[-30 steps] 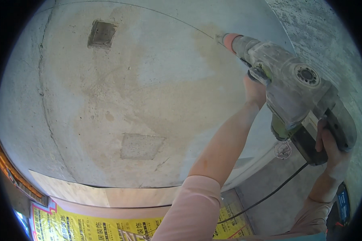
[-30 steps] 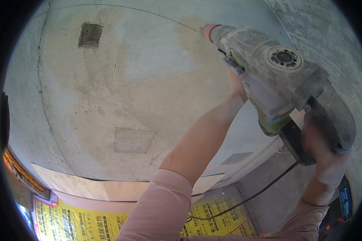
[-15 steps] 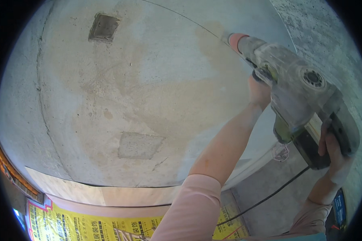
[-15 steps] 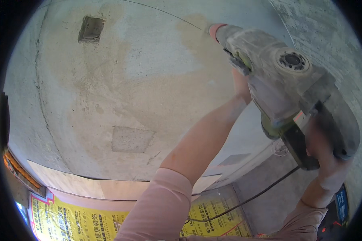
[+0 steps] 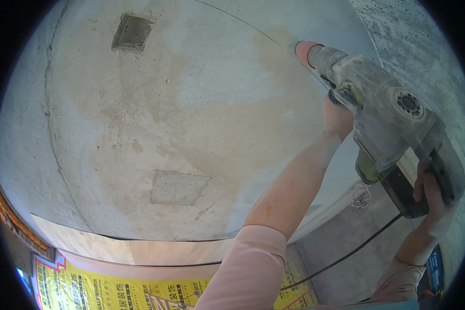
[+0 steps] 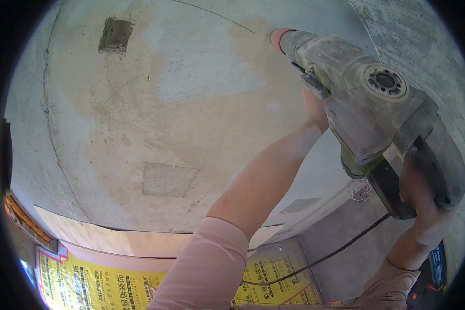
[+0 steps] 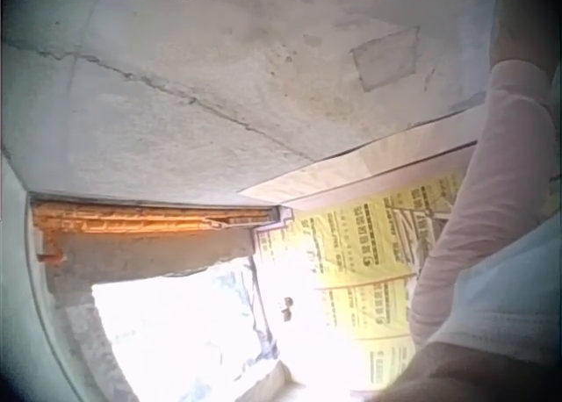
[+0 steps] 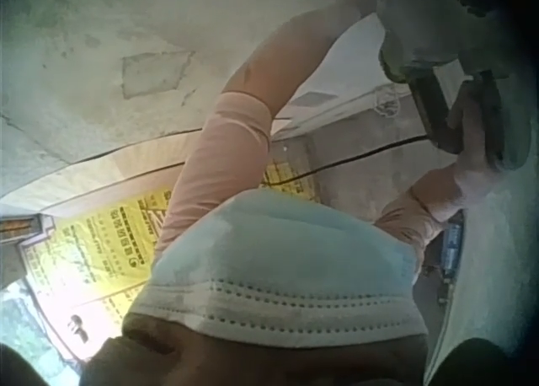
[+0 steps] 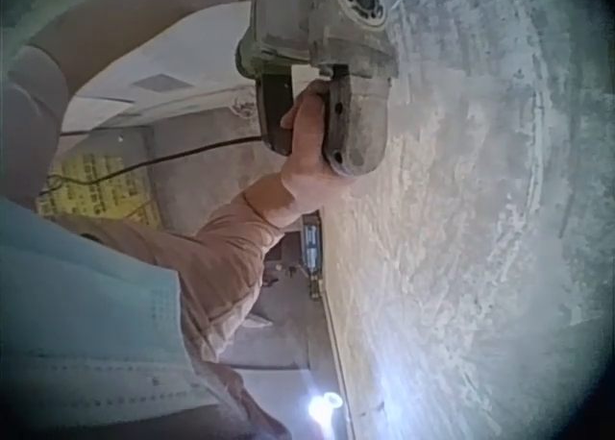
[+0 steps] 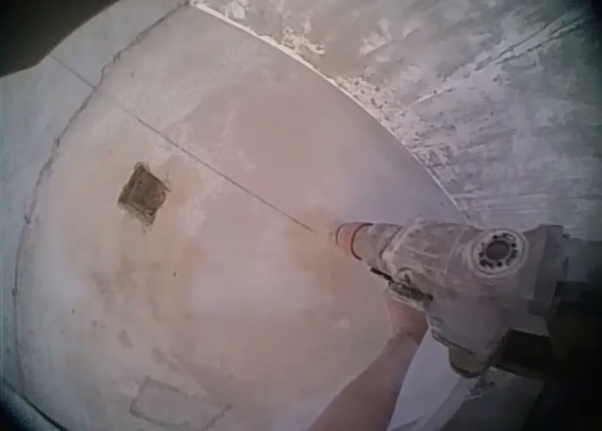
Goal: Drilling holes into a concrete ceiling using a rotary hammer drill.
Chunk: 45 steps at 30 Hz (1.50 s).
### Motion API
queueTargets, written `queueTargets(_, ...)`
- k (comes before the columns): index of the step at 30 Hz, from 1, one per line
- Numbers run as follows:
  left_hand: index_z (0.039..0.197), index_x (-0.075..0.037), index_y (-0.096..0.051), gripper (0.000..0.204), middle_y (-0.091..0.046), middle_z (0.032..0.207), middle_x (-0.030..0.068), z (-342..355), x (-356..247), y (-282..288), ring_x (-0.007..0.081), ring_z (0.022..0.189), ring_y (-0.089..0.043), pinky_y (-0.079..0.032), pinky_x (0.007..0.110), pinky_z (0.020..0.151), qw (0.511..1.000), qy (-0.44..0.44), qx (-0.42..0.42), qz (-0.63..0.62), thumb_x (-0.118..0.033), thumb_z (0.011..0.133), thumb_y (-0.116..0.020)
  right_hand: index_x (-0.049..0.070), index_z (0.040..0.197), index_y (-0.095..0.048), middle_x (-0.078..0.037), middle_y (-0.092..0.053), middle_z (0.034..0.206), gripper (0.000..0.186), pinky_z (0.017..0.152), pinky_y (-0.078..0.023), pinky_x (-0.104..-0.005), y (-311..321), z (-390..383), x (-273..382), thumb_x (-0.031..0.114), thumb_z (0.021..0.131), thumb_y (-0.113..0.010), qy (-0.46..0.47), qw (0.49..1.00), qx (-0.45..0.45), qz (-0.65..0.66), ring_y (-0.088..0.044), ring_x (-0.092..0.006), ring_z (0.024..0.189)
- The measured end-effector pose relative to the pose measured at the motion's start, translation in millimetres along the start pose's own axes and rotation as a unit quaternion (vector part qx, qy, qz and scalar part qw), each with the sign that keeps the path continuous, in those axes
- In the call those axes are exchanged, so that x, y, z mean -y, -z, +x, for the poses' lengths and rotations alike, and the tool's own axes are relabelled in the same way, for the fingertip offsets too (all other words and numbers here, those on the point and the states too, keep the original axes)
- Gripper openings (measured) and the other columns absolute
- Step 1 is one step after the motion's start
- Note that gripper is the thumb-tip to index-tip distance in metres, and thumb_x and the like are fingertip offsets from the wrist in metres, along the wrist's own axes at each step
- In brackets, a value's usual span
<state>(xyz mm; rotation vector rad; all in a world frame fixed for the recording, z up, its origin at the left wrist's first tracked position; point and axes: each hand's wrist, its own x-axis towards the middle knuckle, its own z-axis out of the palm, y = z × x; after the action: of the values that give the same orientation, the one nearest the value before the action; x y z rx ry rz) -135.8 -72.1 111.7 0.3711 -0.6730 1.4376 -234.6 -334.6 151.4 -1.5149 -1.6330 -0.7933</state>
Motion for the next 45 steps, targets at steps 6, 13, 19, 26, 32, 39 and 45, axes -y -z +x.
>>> queueTargets(6, 0.105, 0.002, -0.065, 0.024, -0.071, 0.098, 0.011, 3.0, 2.7, 6.6, 0.0145, 0.09, -0.061, -0.049, 0.033, 0.08, 0.999, -0.013, 0.007, 0.053, -0.012, 0.087, -0.064, -0.005, 0.113, -0.061, -0.007, -0.061, 0.077, 0.031, 0.051, -0.036, -0.0212, -7.2, -1.9, 0.9, 0.01, 0.086, -0.064, -0.004, 1.0, -0.022, 0.013, -0.05, -0.0092, 0.054)
queueTargets(13, 0.105, 0.001, -0.065, 0.024, -0.07, 0.1, 0.0067, 5.1, 3.9, 11.7, 0.0131, 0.088, -0.059, -0.048, 0.032, 0.079, 0.998, 0.036, -0.003, -0.045, -0.012, 0.086, -0.066, -0.004, 0.113, -0.06, -0.006, -0.059, 0.077, 0.03, 0.051, -0.035, -0.022, -10.4, 1.0, 5.2, 0.01, 0.087, -0.062, 0.008, 1.0, 0.022, 0.012, -0.049, -0.0084, 0.054)
queueTargets(19, 0.104, 0.0, -0.065, 0.022, -0.07, 0.099, 0.0041, 7.2, -2.6, 5.2, 0.0115, 0.088, -0.057, -0.048, 0.03, 0.078, 0.999, 0.034, 0.005, -0.032, -0.007, 0.083, -0.067, -0.003, 0.117, -0.058, -0.006, -0.059, 0.079, 0.033, 0.053, -0.036, -0.0226, -3.1, 10.3, -0.1, 0.011, 0.088, -0.06, -0.001, 0.999, 0.037, 0.018, -0.049, -0.0082, 0.056)
queueTargets(26, 0.107, 0.0, -0.064, 0.025, -0.069, 0.1, 0.0034, 9.3, -11.2, 4.9, 0.0116, 0.088, -0.057, -0.047, 0.03, 0.079, 0.999, 0.028, 0.002, 0.02, -0.006, 0.083, -0.068, -0.003, 0.111, -0.06, -0.005, -0.059, 0.079, 0.025, 0.054, -0.037, -0.0223, -6.0, 15.4, 3.0, 0.008, 0.088, -0.06, -0.027, 0.998, 0.055, 0.011, -0.049, -0.0083, 0.057)
queueTargets(32, 0.107, -0.001, -0.064, 0.023, -0.067, 0.102, 0.0025, 9.7, -0.3, 14.4, 0.0126, 0.09, -0.057, -0.047, 0.031, 0.079, 0.96, 0.149, -0.044, -0.234, -0.005, 0.085, -0.067, -0.003, 0.108, -0.061, -0.004, -0.059, 0.078, 0.023, 0.053, -0.037, -0.0228, -13.3, 8.2, 5.4, 0.008, 0.088, -0.06, -0.022, 0.999, 0.032, 0.019, -0.049, -0.0082, 0.056)
queueTargets(39, 0.13, -0.006, -0.052, 0.039, -0.059, 0.126, 0.0073, 20.6, 19.2, 24.8, 0.0228, 0.109, -0.058, -0.048, 0.039, 0.092, 0.994, 0.055, 0.089, -0.02, -0.027, 0.097, -0.055, -0.003, 0.109, -0.061, -0.004, -0.059, 0.078, 0.025, 0.053, -0.036, -0.0227, -6.8, 11.4, 3.5, 0.011, 0.088, -0.061, 0.007, 0.999, 0.04, 0.026, -0.049, -0.0082, 0.056)
queueTargets(45, 0.106, -0.002, -0.064, 0.026, -0.067, 0.102, 0.0031, 14.8, -6.2, 13.1, 0.0113, 0.091, -0.056, -0.047, 0.029, 0.079, 0.999, 0.031, 0.029, 0.012, -0.006, 0.082, -0.07, -0.003, 0.11, -0.061, -0.005, -0.059, 0.081, 0.025, 0.054, -0.039, -0.0232, -14.6, 18.9, 5.4, 0.01, 0.089, -0.06, -0.008, 0.998, 0.061, 0.024, -0.05, -0.0087, 0.057)
